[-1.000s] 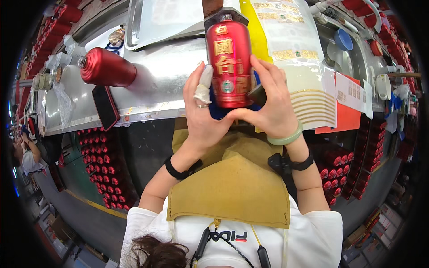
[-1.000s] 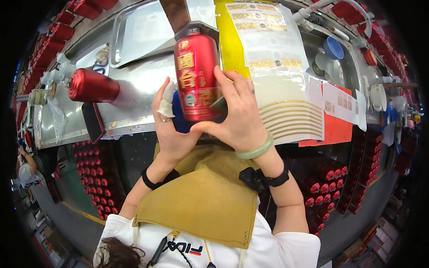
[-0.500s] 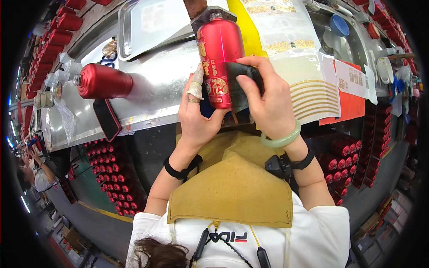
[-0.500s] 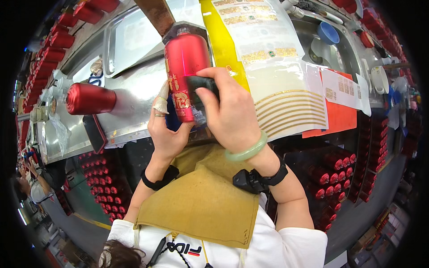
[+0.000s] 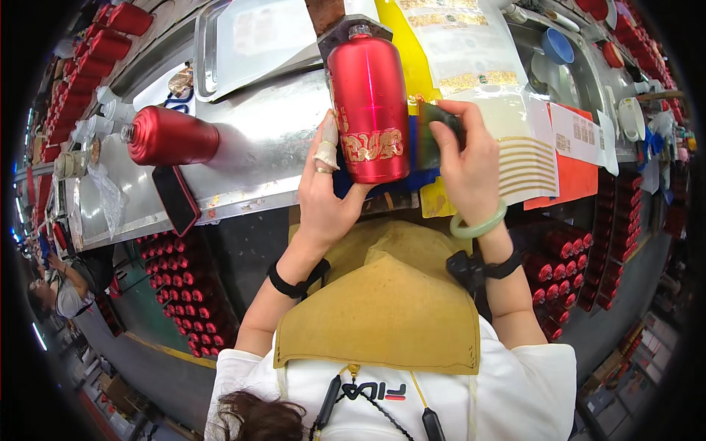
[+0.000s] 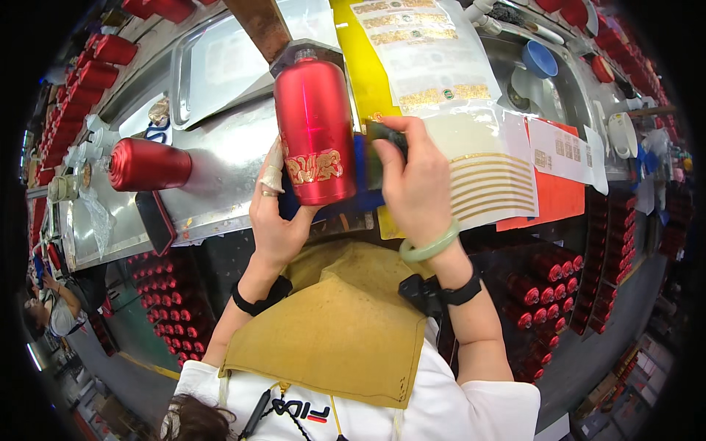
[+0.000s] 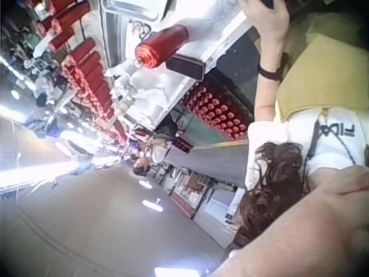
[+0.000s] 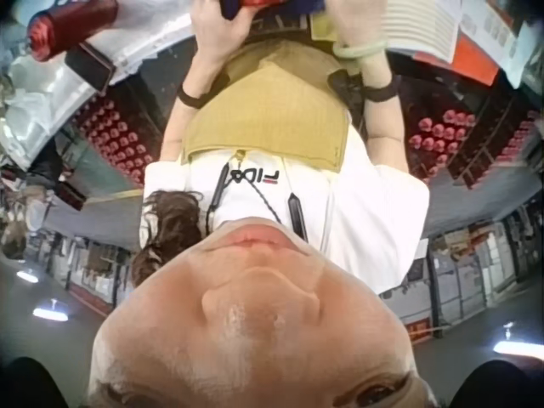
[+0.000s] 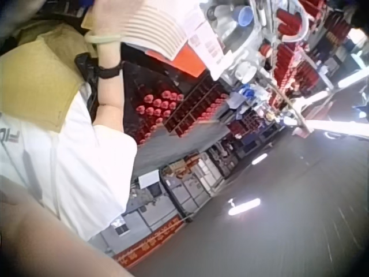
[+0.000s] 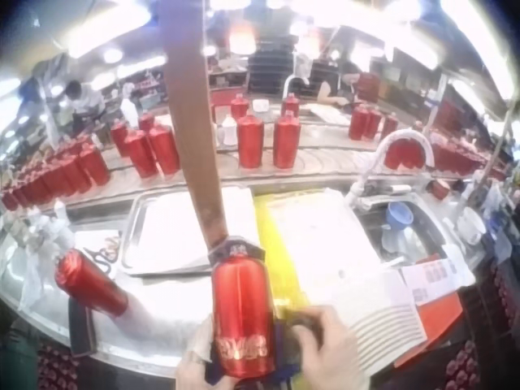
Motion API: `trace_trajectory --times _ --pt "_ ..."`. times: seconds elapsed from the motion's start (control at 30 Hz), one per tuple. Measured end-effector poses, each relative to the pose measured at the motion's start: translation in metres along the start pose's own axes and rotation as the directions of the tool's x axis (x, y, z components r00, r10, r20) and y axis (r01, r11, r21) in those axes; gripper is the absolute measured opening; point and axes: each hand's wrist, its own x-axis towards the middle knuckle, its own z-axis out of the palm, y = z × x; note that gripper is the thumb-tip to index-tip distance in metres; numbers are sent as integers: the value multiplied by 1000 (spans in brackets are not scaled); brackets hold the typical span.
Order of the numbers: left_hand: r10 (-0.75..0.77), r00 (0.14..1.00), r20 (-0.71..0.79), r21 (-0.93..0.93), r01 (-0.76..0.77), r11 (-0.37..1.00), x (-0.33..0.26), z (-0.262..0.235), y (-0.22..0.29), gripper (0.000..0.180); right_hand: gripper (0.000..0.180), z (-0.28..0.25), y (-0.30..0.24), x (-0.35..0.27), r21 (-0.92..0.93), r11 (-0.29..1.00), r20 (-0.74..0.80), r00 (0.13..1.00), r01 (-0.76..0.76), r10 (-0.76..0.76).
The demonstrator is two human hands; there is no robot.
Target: Applying decorative labels and seals to red metal beverage bottles at an industrial workstation.
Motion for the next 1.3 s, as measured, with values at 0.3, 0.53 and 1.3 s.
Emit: trace_trajectory --times 0.3,0.53,1.3 --pt "146 981 129 360 -183 915 19 0 38 78 26 -19 17 28 -29 961 -73 958 275 -276" --pt "-354 933 -69 101 359 928 21 17 68 50 19 -16 -20 41 24 929 -65 928 369 -367" --pt "-188 982 1 -47 188 981 8 7 18 89 13 -15 -17 35 -239 571 205 616 785 -761"
